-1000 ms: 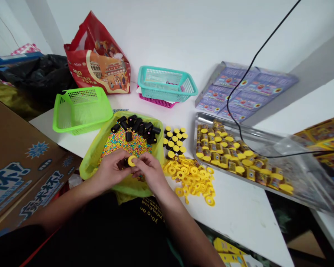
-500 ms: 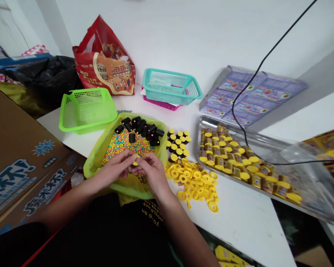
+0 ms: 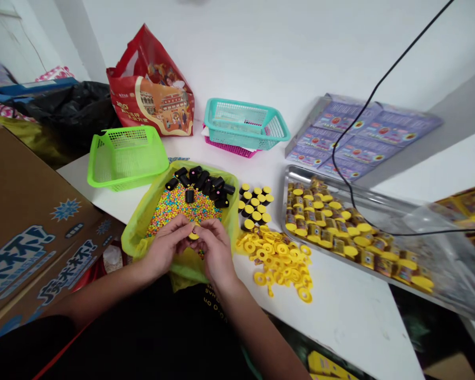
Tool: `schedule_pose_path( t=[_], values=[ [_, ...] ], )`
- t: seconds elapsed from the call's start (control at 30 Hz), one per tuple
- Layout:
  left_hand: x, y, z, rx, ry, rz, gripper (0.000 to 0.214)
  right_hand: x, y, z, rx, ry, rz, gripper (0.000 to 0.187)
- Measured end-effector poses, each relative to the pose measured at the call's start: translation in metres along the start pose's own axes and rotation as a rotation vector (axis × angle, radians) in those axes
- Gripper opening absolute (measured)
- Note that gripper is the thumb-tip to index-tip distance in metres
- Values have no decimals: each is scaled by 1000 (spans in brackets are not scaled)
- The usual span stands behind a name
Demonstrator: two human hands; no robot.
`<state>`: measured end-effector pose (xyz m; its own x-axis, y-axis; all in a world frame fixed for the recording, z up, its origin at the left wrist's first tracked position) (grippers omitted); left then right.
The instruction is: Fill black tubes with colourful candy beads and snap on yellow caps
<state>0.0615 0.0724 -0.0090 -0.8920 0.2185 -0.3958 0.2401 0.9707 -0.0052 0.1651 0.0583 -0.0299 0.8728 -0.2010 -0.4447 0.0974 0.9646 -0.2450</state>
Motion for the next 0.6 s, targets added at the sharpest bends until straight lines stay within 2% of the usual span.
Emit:
schedule_pose_path(
  t=[0.2,0.43,0.5,0.6],
  values=[
    [5,-2,2,-18,72,16,40,-5,4,-4,-58,-112,46,29],
    [6,-5,2,-72,-8,-88,47,-10,4,1,49,-69,-17,30],
    [9,-3,5,-54,-23,-101,46,-12,6,0,7,-61,13,30],
    [12,0,7,11,-56,-82,41,-15,7,4,-62,-64,140,30]
  ],
)
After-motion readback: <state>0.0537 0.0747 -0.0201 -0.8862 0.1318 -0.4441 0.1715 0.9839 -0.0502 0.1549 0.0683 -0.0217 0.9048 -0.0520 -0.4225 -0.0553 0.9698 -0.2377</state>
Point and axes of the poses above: each hand's wrist, its own y-axis towards the middle knuckle, its own x-axis out of the back of the hand, z = x × y, the point moved 9 cm from there along y, towards the middle knuckle, and after that the axes turned 6 degrees about -x, right-handed, at the moved point
